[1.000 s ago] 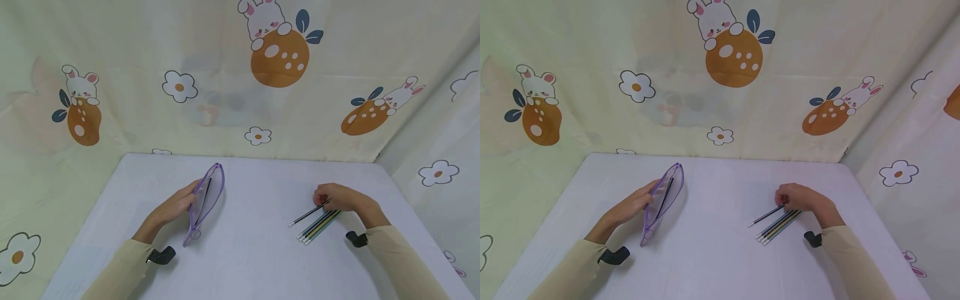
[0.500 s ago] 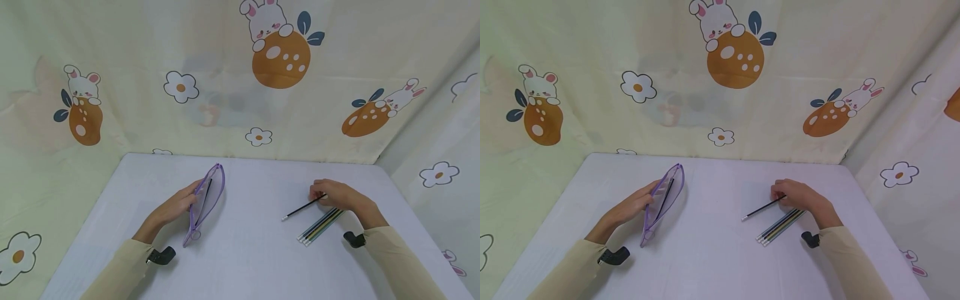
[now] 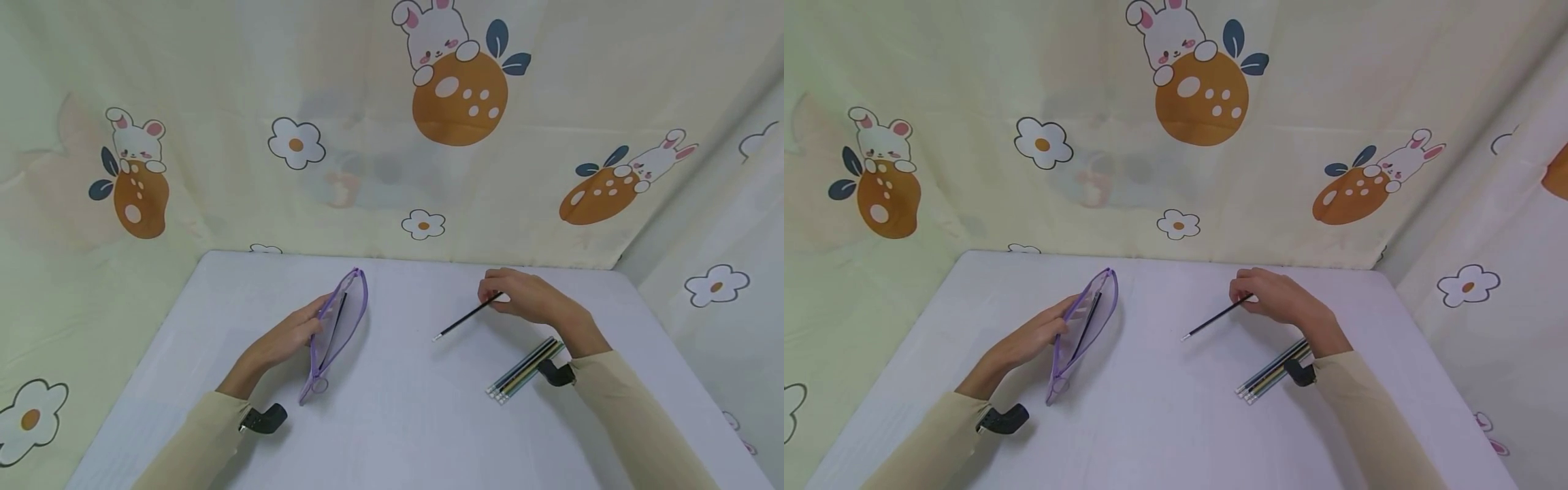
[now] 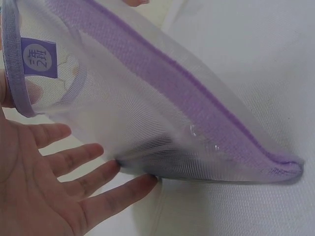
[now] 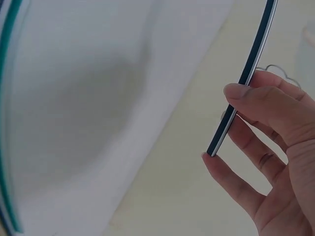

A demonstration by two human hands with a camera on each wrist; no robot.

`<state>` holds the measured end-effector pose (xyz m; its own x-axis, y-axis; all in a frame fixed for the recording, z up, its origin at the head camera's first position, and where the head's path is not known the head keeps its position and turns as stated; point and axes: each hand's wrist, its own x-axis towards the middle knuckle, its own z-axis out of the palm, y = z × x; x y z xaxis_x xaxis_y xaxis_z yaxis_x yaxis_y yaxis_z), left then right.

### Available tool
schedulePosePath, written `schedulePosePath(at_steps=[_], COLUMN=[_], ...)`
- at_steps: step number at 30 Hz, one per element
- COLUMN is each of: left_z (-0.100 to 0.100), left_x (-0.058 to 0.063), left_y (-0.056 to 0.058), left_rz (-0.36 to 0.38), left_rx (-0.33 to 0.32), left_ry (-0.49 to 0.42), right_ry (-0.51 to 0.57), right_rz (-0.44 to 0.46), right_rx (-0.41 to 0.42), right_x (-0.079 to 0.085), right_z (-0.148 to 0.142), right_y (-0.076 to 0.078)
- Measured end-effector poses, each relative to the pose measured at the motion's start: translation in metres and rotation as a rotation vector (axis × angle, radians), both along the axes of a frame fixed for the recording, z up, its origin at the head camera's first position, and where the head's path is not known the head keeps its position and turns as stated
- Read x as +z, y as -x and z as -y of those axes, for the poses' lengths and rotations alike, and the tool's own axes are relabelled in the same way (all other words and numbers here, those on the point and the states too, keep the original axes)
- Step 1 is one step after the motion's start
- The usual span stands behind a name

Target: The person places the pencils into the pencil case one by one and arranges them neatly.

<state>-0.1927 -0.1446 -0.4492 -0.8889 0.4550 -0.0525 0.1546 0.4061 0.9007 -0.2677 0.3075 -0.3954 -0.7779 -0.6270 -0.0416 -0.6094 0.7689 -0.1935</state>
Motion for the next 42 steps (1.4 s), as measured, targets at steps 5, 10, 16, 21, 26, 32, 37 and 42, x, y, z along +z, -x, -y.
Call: schedulePosePath(at_steps=[5,10,16,21,26,32,37,42], left_z=[-0.001,-0.001,-0.001,-0.001,-0.002,-0.002,-0.003,-0.003], left_x=[0.001,0.002,0.002,0.002,0.003,0.004,0.004,0.005], left_y=[-0.001,-0.001,-0.001,-0.001,-0.002,-0.003,-0.002,-0.002], left_rz=[-0.008,-0.010,-0.014,-0.016,-0.017,-0.006,0.006,0.010], left_rx=[-0.003,-0.003,-0.008,-0.016,-0.015,-0.009,-0.003,0.004], left_ry=[0.014,0.024,0.015,0.008,0.012,0.016,0.016,0.027], right_ry=[0.034,0.043,0.076,0.110,0.116,0.100,0.081,0.065], right_rz=[-0.074,-0.140,-0.164,-0.185,-0.210,-0.238,-0.232,-0.245], right_rx=[0.063,0.128,0.192,0.252,0.299,0.347,0.378,0.403], right_x=[0.013,0.023,0.035,0.046,0.053,0.057,0.059,0.061], right_z=[0.020,0.039,0.064,0.086,0.105,0.124,0.139,0.153], right_y=[0.002,0.006,0.012,0.015,0.017,0.021,0.024,0.027])
